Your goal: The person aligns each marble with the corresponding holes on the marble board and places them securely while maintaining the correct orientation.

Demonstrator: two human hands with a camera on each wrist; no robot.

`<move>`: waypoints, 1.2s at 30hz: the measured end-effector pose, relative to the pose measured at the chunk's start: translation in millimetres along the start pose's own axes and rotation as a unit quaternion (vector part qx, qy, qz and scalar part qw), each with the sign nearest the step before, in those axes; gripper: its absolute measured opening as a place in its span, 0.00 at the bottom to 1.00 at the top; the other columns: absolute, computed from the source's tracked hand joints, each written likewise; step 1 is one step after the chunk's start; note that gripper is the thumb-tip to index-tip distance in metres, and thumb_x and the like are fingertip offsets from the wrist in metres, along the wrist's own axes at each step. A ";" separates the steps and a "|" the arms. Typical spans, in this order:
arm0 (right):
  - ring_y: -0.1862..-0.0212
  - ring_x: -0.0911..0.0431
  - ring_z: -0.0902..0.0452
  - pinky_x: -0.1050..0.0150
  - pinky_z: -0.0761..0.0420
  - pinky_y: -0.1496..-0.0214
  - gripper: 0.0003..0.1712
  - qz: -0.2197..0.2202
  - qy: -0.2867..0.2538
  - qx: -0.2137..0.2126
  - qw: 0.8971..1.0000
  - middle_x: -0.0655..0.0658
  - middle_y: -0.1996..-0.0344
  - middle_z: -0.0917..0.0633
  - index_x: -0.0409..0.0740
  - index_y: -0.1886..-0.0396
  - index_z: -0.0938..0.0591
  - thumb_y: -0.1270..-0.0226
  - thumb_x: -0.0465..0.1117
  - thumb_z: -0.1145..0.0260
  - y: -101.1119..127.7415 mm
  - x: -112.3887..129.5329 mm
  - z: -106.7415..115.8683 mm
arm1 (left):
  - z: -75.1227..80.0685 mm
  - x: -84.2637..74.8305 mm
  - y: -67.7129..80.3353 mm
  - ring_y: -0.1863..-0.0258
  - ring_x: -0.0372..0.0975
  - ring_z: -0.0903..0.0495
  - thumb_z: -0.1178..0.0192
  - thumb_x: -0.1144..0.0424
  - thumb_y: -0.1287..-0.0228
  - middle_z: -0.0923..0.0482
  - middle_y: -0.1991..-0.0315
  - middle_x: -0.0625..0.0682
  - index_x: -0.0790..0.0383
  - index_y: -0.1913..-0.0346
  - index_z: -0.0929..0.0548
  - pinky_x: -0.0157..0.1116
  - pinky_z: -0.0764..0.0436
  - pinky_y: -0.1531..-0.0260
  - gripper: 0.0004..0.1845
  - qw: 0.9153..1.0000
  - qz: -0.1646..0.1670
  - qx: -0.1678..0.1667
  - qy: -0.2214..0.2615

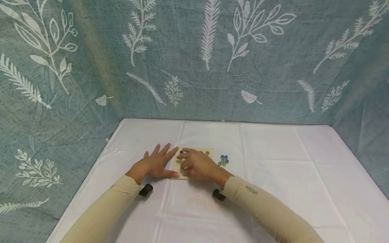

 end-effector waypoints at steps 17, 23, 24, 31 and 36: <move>0.22 0.37 0.33 0.40 0.28 0.24 0.04 0.053 0.091 -0.016 0.994 0.41 0.35 0.15 0.48 0.63 0.06 0.37 0.38 0.22 4.6 4.3 1.6 | 0.3 -7.4 -1.7 0.15 0.62 0.68 0.38 0.25 0.39 0.67 0.12 0.55 0.39 0.14 0.57 0.74 0.56 0.24 0.58 1.000 -0.004 0.001 -0.002; 0.22 0.35 0.33 0.38 0.28 0.25 0.04 0.055 0.089 -0.020 0.994 0.39 0.35 0.15 0.48 0.62 0.06 0.37 0.37 0.22 9.1 4.3 7.1 | -0.7 -10.9 -4.3 0.15 0.62 0.69 0.38 0.25 0.39 0.68 0.12 0.55 0.38 0.14 0.57 0.74 0.57 0.24 0.58 1.000 -0.008 0.003 0.000; 0.22 0.35 0.33 0.38 0.28 0.25 0.04 0.052 0.085 -0.019 0.995 0.39 0.35 0.16 0.48 0.62 0.06 0.37 0.38 0.23 10.1 3.6 8.3 | -0.9 -11.1 -4.5 0.15 0.62 0.70 0.38 0.25 0.39 0.69 0.12 0.54 0.37 0.14 0.57 0.74 0.58 0.24 0.58 1.000 -0.007 0.005 -0.001; 0.24 0.33 0.32 0.40 0.29 0.23 0.07 0.044 0.077 -0.024 0.996 0.37 0.35 0.16 0.45 0.60 0.06 0.39 0.37 0.22 19.1 -6.0 20.8 | -0.2 -10.9 -4.8 0.14 0.61 0.69 0.37 0.26 0.39 0.68 0.12 0.54 0.38 0.14 0.56 0.73 0.58 0.23 0.58 1.000 -0.002 0.004 0.005; 0.24 0.33 0.32 0.41 0.29 0.23 0.08 0.023 0.070 -0.037 0.997 0.36 0.36 0.15 0.44 0.60 0.06 0.40 0.35 0.21 25.9 -19.0 34.3 | 1.3 -7.2 -4.6 0.14 0.61 0.69 0.37 0.26 0.39 0.68 0.12 0.54 0.38 0.14 0.57 0.72 0.58 0.23 0.58 1.000 0.007 0.002 0.006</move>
Point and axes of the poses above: each hand's wrist, its own y-axis away from the middle knuckle, its own z-axis out of the back of the hand, x = y × z, the point moved 10 cm from there along -y, towards the middle knuckle
